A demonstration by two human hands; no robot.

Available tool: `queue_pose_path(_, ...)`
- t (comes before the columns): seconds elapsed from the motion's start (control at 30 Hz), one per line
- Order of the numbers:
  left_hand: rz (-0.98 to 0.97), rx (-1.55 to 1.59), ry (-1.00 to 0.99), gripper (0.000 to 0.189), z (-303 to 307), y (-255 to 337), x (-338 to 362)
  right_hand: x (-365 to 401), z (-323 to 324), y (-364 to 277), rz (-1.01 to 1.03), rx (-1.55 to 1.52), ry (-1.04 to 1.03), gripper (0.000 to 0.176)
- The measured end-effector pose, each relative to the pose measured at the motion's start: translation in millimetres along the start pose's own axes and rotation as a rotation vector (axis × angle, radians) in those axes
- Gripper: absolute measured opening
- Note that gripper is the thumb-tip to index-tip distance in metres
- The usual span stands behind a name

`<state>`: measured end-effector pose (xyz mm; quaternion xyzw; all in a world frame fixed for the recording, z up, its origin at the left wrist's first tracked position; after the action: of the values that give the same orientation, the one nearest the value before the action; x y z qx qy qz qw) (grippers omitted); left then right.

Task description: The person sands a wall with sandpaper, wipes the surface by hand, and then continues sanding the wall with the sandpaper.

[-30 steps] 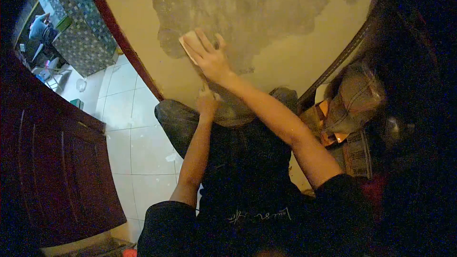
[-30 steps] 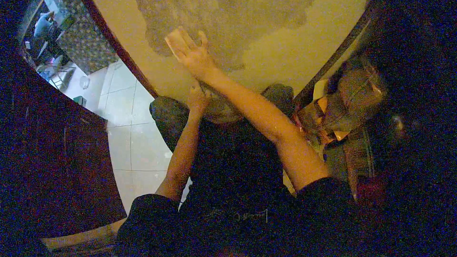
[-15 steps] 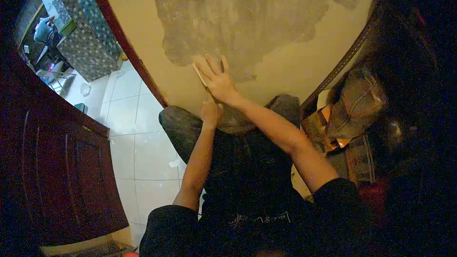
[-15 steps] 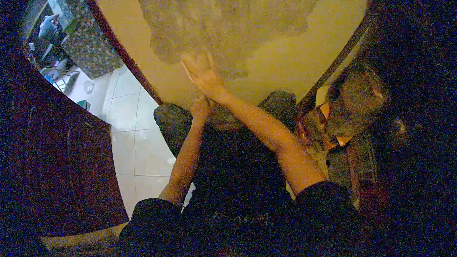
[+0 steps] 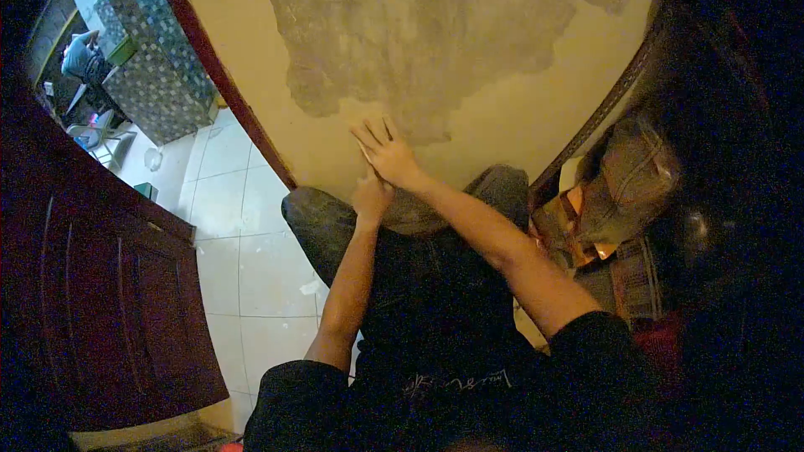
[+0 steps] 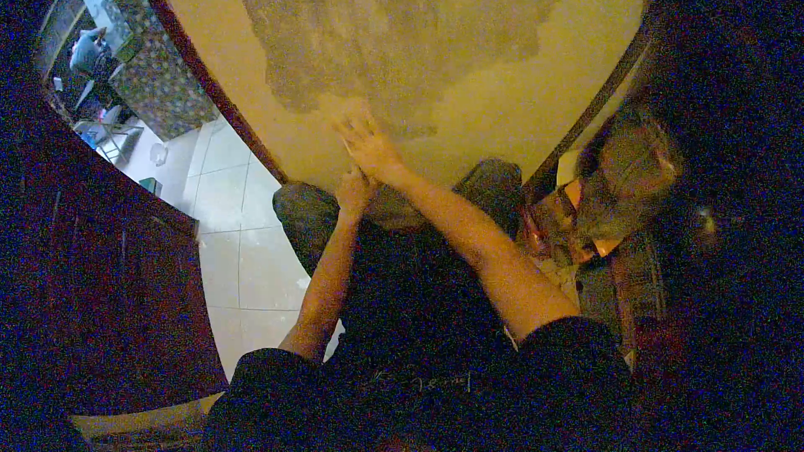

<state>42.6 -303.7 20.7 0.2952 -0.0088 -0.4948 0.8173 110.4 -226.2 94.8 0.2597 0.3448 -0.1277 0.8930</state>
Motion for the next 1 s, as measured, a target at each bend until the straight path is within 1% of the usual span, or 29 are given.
queue_pose_path(0.03, 0.000, 0.000, 0.007, 0.091, -2.5, -2.4, -1.1, 12.0, -0.9, -2.3, 0.023, 0.032, -0.092, 0.049)
queue_pose_path(0.07, -0.002, 0.035, 0.040, 0.086, -5.5, -5.0, -0.8, 23.4, -1.6, -3.4, 0.022, 0.033, -0.090, 0.049)
queue_pose_path(0.1, -0.005, 0.071, 0.071, 0.082, -8.2, -6.0, -0.6, 40.1, -9.8, -2.9, -0.014, -0.038, -0.042, 0.050)
queue_pose_path(0.13, -0.007, 0.073, 0.071, 0.082, -2.8, 0.5, 0.2, 56.6, -16.2, -0.9, -0.049, -0.107, 0.005, 0.052)
queue_pose_path(0.17, 0.026, 0.072, 0.080, 0.079, 8.5, 11.2, 2.9, 75.6, -18.6, 0.4, -0.049, -0.104, 0.003, 0.052)
queue_pose_path(0.23, 0.061, 0.074, 0.085, 0.077, 17.8, 21.7, 5.8, 104.2, -15.5, 3.3, -0.141, -0.152, 0.070, 0.050)
queue_pose_path(0.27, 0.020, 0.141, 0.185, 0.074, 20.9, 24.9, 3.9, 107.9, -16.5, 6.2, -0.141, -0.153, 0.066, 0.050)
queue_pose_path(0.3, -0.022, 0.205, 0.283, 0.071, 22.4, 26.4, 2.4, 107.3, -13.3, 9.9, -0.277, -0.297, -0.019, 0.048)
queue_pose_path(0.33, -0.023, 0.200, 0.272, 0.071, 19.8, 25.1, 1.1, 106.8, -8.0, 9.9, -0.421, -0.444, -0.105, 0.046)
queue_pose_path(0.37, -0.131, 0.191, 0.312, 0.063, 18.1, 25.4, -0.2, 105.9, -1.1, 8.0, -0.434, -0.447, -0.107, 0.046)
queue_pose_path(0.4, -0.243, 0.184, 0.353, 0.055, 18.7, 27.1, 0.4, 104.9, 3.9, 7.1, -0.399, -0.423, -0.099, 0.044)
queue_pose_path(0.43, -0.255, 0.182, 0.344, 0.055, 19.1, 27.6, 2.4, 103.0, 8.6, 6.3, -0.364, -0.395, -0.089, 0.041)
queue_pose_path(0.47, -0.250, 0.225, 0.286, 0.048, 19.4, 28.9, 3.8, 101.8, 14.5, 4.4, -0.378, -0.387, -0.085, 0.041)
queue_pose_path(0.5, -0.244, 0.269, 0.229, 0.041, 18.4, 31.3, 3.7, 104.2, 18.7, 2.3, -0.328, -0.424, -0.016, 0.039)
queue_pose_path(0.53, -0.256, 0.274, 0.223, 0.041, 13.3, 30.1, 2.1, 106.2, 22.0, 2.3, -0.275, -0.459, 0.051, 0.036)
queue_pose_path(0.57, -0.299, 0.334, 0.229, 0.038, 7.5, 26.5, 0.4, 107.2, 23.2, 3.8, -0.285, -0.449, 0.051, 0.036)
queue_pose_path(0.63, -0.354, 0.393, 0.220, 0.035, 6.1, 26.2, 0.6, 111.3, 21.4, 6.3, -0.451, -0.552, 0.048, 0.025)
queue_pose_path(0.67, -0.351, 0.409, 0.174, 0.032, 4.8, 26.5, 0.6, 113.7, 21.6, 7.9, -0.465, -0.542, 0.052, 0.025)
queue_pose_path(0.73, -0.358, 0.427, 0.117, 0.030, 3.7, 28.5, -0.4, 121.0, 22.4, 11.0, -0.551, -0.661, 0.075, 0.016)
queue_pose_path(0.77, -0.357, 0.479, 0.070, 0.026, 2.7, 27.5, -0.1, 122.9, 20.2, 10.7, -0.567, -0.654, 0.076, 0.016)
queue_pose_path(0.83, -0.363, 0.532, 0.009, 0.023, -5.8, 22.9, 0.6, 126.8, 13.0, 12.3, -0.575, -0.596, 0.287, 0.012)
queue_pose_path(0.87, -0.353, 0.527, 0.030, 0.020, -10.6, 19.1, -2.6, 128.7, 6.9, 13.3, -0.587, -0.588, 0.289, 0.012)
queue_pose_path(0.93, -0.351, 0.524, 0.046, 0.018, -10.4, 20.7, -3.3, 127.8, 8.0, 16.5, -0.615, -0.691, 0.099, 0.019)
queue_pose_path(0.97, -0.317, 0.529, 0.031, 0.017, -10.0, 18.1, -3.0, 129.7, 1.6, 14.0, -0.625, -0.686, 0.101, 0.019)
queue_pose_path(1.0, -0.281, 0.533, 0.016, 0.016, -8.1, 18.4, -2.6, 143.3, -19.5, 10.5, -0.658, -0.630, 0.082, 0.023)
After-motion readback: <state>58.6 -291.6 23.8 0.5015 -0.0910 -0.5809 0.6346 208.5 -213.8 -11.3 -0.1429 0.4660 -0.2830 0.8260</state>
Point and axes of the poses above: each hand's wrist, its own x-axis away from the middle knuckle, its own z-axis out of the back of the hand, y = z × x, the point moved 1 cm from there along -x, towards the middle knuckle, and after that the axes turned 6 degrees about y, right-handed, at the moved point
